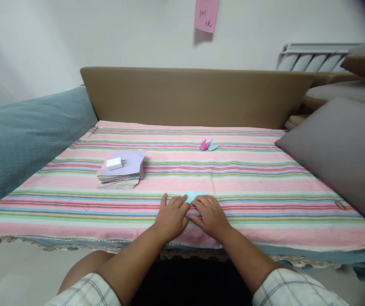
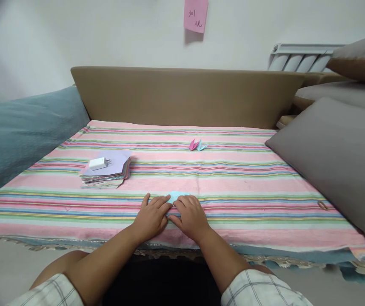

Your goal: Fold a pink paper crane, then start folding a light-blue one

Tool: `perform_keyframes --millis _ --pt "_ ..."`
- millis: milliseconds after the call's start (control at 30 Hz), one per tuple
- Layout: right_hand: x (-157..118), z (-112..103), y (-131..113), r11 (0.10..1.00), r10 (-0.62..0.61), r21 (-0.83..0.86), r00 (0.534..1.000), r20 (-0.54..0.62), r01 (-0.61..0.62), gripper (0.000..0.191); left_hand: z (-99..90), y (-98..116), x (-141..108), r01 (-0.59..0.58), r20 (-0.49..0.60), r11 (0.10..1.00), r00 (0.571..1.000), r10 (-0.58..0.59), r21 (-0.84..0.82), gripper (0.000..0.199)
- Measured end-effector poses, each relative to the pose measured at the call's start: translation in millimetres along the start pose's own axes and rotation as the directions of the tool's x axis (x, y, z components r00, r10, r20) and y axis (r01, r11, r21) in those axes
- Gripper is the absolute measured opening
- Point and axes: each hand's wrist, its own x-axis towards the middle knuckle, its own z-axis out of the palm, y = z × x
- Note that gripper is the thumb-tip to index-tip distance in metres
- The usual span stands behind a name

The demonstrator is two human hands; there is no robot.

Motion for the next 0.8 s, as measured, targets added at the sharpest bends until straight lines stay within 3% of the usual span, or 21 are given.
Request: perform_keyframes --millis 367,800 --pt "4.4 0.8 -4.9 0.997 0.067 -0.029 0.998 0.018 -0.066 0.043 0.0 0.3 -0.6 -0.001 -0.016 1.0 1.0 0.001 0.006 0.03" --pt "5.0 -5.1 -2.5 0.998 0.054 0.02 0.999 0.004 -0.054 0.029 -0.9 1.4 -0.5 0.001 -0.02 1.0 1.0 -0.001 0.007 0.03"
